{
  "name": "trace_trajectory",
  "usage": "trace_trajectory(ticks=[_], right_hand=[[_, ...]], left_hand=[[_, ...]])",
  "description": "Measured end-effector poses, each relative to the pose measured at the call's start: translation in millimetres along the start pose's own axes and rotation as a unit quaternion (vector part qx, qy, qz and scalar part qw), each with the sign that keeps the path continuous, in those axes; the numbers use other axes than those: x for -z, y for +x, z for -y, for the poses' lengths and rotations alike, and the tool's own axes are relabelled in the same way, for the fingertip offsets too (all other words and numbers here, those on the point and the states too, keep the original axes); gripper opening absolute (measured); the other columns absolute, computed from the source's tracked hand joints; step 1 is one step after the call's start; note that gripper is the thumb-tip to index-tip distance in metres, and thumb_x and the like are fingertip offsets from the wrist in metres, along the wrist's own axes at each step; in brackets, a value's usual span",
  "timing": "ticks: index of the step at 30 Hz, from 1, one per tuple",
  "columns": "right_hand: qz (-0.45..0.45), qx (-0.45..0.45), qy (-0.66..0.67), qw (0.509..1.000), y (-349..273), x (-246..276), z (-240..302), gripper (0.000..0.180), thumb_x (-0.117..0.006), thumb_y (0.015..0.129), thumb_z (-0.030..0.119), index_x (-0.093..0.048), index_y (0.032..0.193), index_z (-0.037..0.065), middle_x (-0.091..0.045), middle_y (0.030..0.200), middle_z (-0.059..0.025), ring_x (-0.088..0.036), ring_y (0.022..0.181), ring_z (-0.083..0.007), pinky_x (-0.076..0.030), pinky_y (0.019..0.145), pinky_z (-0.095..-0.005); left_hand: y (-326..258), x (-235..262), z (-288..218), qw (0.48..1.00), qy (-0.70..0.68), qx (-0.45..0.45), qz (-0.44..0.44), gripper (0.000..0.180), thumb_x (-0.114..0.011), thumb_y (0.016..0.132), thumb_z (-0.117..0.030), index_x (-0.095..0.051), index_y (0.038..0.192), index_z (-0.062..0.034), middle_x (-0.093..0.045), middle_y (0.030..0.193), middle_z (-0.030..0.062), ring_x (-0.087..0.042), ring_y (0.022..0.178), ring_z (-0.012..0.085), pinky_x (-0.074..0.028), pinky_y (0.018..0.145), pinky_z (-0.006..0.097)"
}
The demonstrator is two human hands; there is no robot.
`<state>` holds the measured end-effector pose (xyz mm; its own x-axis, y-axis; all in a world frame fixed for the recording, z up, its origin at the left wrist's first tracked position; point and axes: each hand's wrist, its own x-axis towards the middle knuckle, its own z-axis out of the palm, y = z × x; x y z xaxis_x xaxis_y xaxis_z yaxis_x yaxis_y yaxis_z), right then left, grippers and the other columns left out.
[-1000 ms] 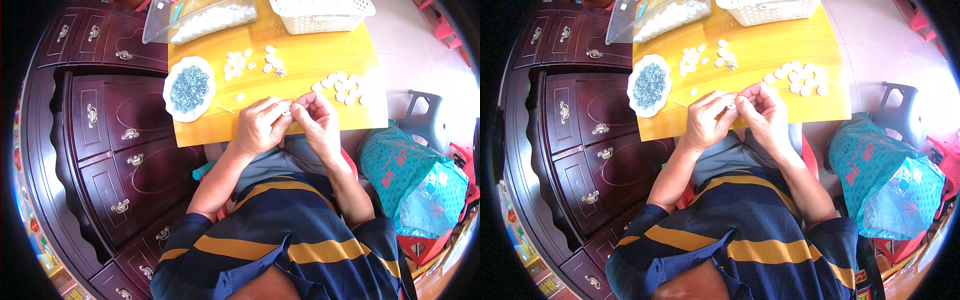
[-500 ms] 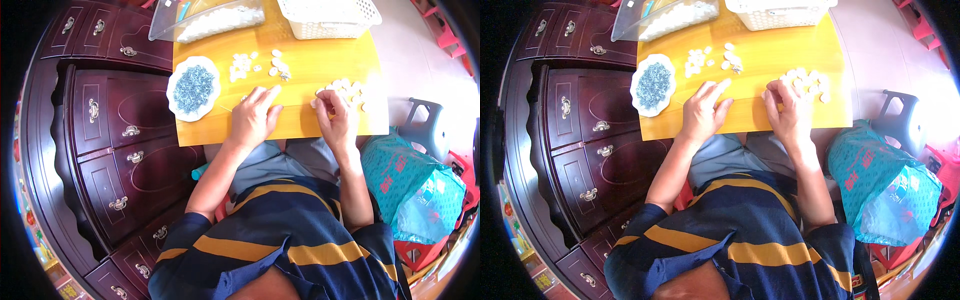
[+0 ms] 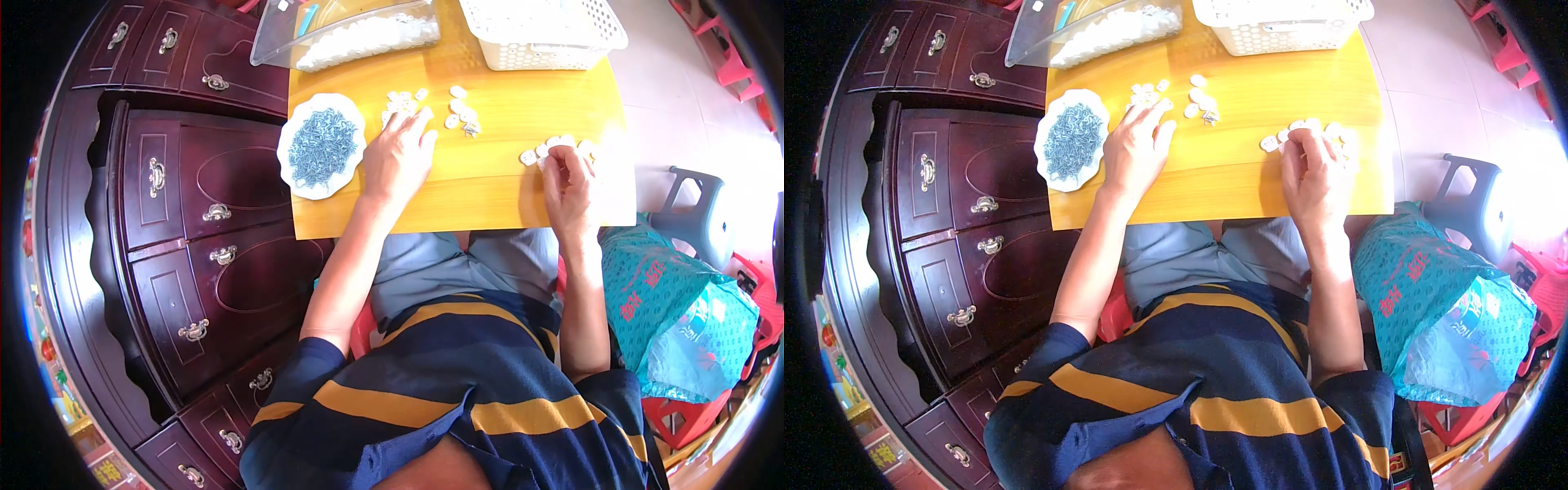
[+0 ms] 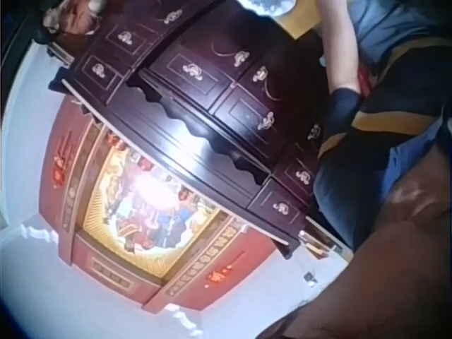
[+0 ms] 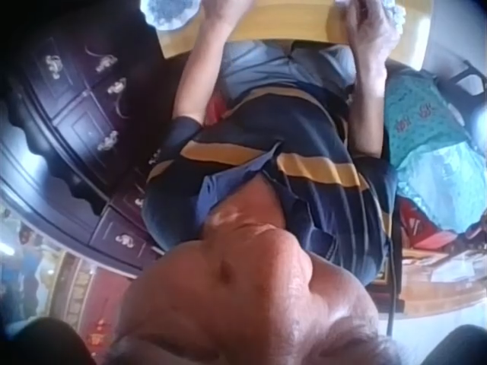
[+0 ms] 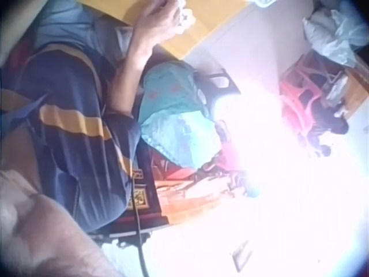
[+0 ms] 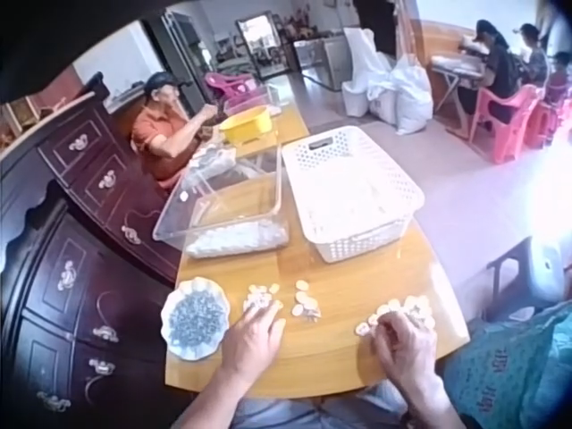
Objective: Assembling small white plastic components by inserting metal pins by hand.
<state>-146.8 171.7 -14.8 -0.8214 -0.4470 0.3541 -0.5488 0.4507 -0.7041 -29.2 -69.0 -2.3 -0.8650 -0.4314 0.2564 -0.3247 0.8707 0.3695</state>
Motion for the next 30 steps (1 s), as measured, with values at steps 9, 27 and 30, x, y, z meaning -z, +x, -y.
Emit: trace_trajectory(ticks=[9,27,30], right_hand=[[-0.017,-0.046,0.085,0.995,-6,0,20,0.011,-0.073,0.088,0.004,-0.069,0.098,0.006,-0.069,0.087,-0.009,-0.063,0.069,-0.0231,-0.052,0.07,-0.0353],[0.199,-0.32,0.57,0.73,-25,-17,34,0.011,-0.068,0.102,0.015,-0.065,0.109,0.008,-0.07,0.089,0.001,-0.061,0.072,-0.0035,-0.047,0.066,-0.0177],[0.174,-0.311,0.555,0.751,-26,-18,35,0.011,-0.067,0.101,0.013,-0.065,0.111,0.008,-0.07,0.091,0.0002,-0.061,0.073,-0.004,-0.047,0.066,-0.0179]], left_hand=[[2,-7,1,0.996,0.01,-0.065,-0.057,0.005,-0.067,0.091,-0.012,-0.07,0.088,-0.0107,-0.069,0.089,0.0097,-0.068,0.075,0.0346,-0.055,0.062,0.044],[-37,13,-64,0.945,-0.322,-0.064,0.006,0.012,-0.071,0.091,-0.001,-0.072,0.103,-0.0016,-0.068,0.088,0.013,-0.066,0.071,0.0282,-0.053,0.062,0.036],[-26,8,-52,0.963,-0.266,-0.042,-0.01,0.017,-0.07,0.092,-0.005,-0.072,0.109,-0.0033,-0.068,0.091,0.0126,-0.068,0.075,0.0292,-0.054,0.064,0.038]])
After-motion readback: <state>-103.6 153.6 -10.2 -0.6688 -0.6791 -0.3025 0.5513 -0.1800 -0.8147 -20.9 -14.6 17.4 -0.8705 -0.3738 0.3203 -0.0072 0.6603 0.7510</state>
